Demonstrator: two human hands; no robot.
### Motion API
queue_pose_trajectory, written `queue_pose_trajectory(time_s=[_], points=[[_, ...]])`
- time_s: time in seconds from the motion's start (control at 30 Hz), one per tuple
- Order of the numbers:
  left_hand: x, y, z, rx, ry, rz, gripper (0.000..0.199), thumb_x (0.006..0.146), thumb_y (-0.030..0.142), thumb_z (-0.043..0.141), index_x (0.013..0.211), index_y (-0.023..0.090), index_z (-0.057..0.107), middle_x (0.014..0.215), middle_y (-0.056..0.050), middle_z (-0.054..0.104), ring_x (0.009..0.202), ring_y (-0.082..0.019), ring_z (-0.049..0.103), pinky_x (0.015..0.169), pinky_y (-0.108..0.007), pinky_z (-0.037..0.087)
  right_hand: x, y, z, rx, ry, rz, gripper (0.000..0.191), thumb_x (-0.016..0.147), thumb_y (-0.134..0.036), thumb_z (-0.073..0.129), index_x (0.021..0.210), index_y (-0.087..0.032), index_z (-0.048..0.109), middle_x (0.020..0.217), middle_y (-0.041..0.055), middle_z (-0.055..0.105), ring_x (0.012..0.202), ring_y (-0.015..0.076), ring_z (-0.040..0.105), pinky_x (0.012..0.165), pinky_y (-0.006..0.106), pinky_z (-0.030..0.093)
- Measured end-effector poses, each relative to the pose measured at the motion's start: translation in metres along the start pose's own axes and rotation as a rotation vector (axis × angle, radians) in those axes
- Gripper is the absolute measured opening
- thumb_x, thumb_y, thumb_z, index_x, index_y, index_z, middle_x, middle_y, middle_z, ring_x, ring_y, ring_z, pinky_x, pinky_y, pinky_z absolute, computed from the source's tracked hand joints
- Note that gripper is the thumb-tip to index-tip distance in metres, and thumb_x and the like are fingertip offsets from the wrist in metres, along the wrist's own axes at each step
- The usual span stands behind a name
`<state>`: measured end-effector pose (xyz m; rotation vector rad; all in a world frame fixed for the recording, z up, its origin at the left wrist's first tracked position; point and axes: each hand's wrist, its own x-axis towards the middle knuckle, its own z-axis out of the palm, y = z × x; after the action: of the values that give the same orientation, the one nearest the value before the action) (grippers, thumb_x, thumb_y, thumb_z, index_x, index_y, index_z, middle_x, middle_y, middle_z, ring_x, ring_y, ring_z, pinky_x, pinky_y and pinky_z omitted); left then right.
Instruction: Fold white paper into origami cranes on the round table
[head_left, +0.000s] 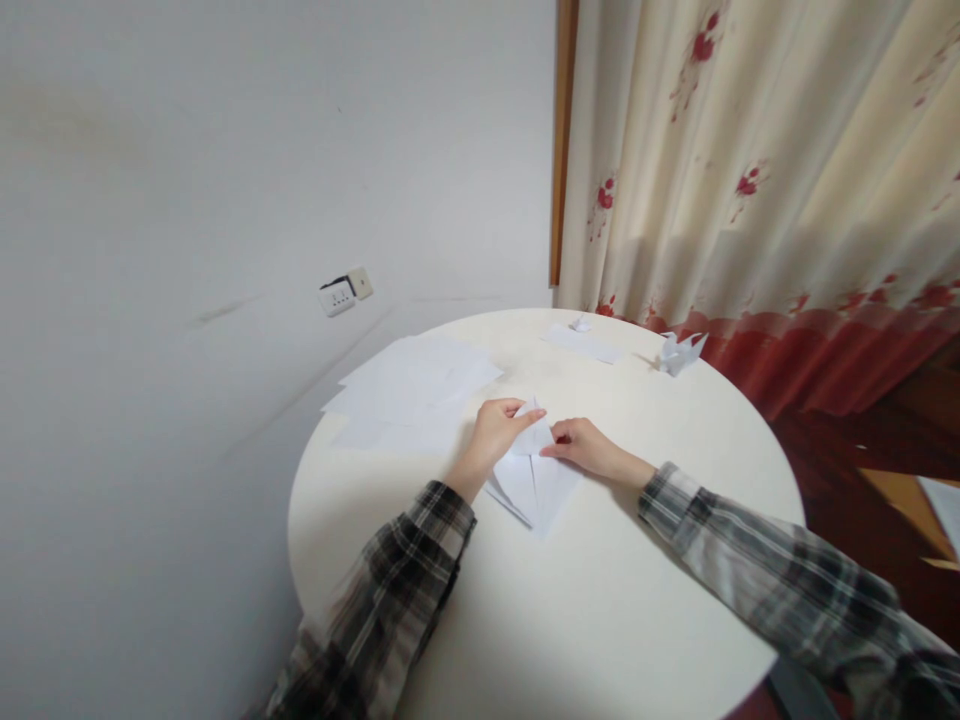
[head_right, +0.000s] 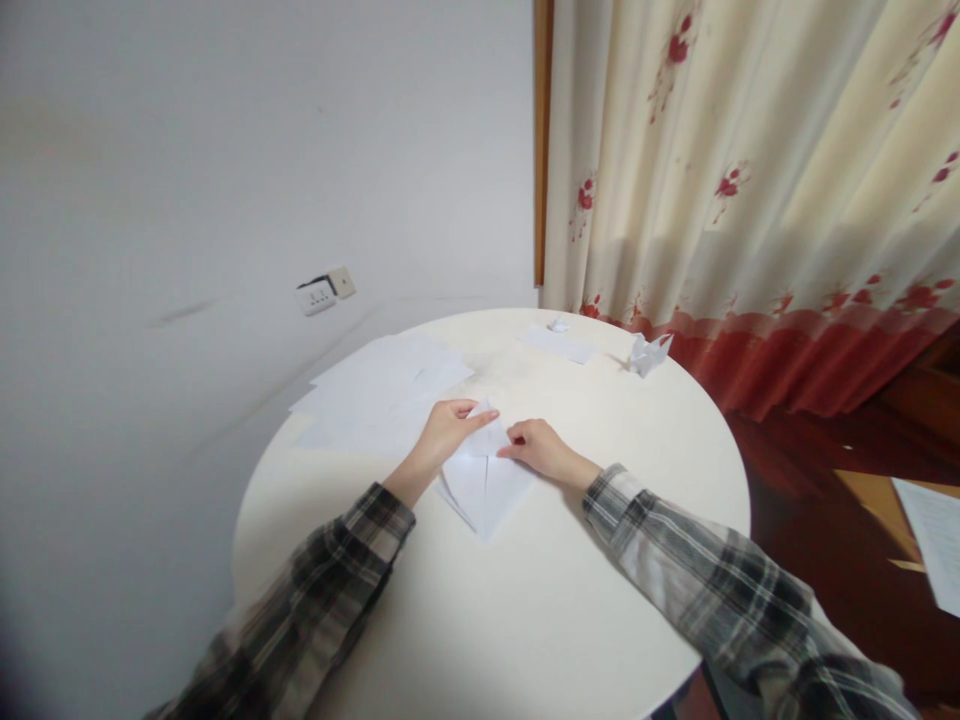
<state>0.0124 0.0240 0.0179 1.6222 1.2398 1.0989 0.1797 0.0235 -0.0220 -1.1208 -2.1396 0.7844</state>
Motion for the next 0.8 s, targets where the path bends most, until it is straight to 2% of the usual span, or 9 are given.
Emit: queue_pose_trajectory(time_s=[0.33, 0.6, 0.8], points=[[0.0030, 0.0000, -0.0034, 0.064, 0.016, 0.060, 0.041, 0.062, 0.053, 0.064, 0.058, 0.012, 0.060, 0.054, 0.002, 0.048, 0.052, -0.010, 0.044, 0.049, -0.020, 0.032, -0.0016, -0.0005, 0.0006, 0.096, -0.051, 0.016, 0.028, 0.069, -0.038, 0.064, 0.057, -0.013, 0.058, 0.056, -0.0034, 0.053, 0.054, 0.0093, 0.043, 0.053, 0.022, 0.033], [0.0021, 0.0021, -0.0032, -0.004, -0.002, 0.040, 0.044, 0.060, 0.055, 0.064, 0.055, 0.013, 0.057, 0.054, 0.002, 0.049, 0.050, -0.010, 0.043, 0.047, -0.020, 0.030, -0.0022, -0.0001, 0.0003, 0.124, -0.071, 0.032, 0.029, 0.068, -0.039, 0.065, 0.057, -0.013, 0.058, 0.054, -0.0044, 0.050, 0.052, 0.0082, 0.040, 0.052, 0.021, 0.031], [0.0029, 0.0027, -0.0053, -0.005, -0.063, 0.068, 0.043, 0.060, 0.054, 0.065, 0.053, 0.013, 0.055, 0.053, 0.003, 0.046, 0.050, -0.009, 0.042, 0.047, -0.020, 0.030, -0.0038, -0.0024, 0.0003, 0.122, -0.053, 0.039, 0.029, 0.068, -0.039, 0.065, 0.056, -0.014, 0.057, 0.054, -0.0033, 0.050, 0.052, 0.0085, 0.040, 0.051, 0.021, 0.031]])
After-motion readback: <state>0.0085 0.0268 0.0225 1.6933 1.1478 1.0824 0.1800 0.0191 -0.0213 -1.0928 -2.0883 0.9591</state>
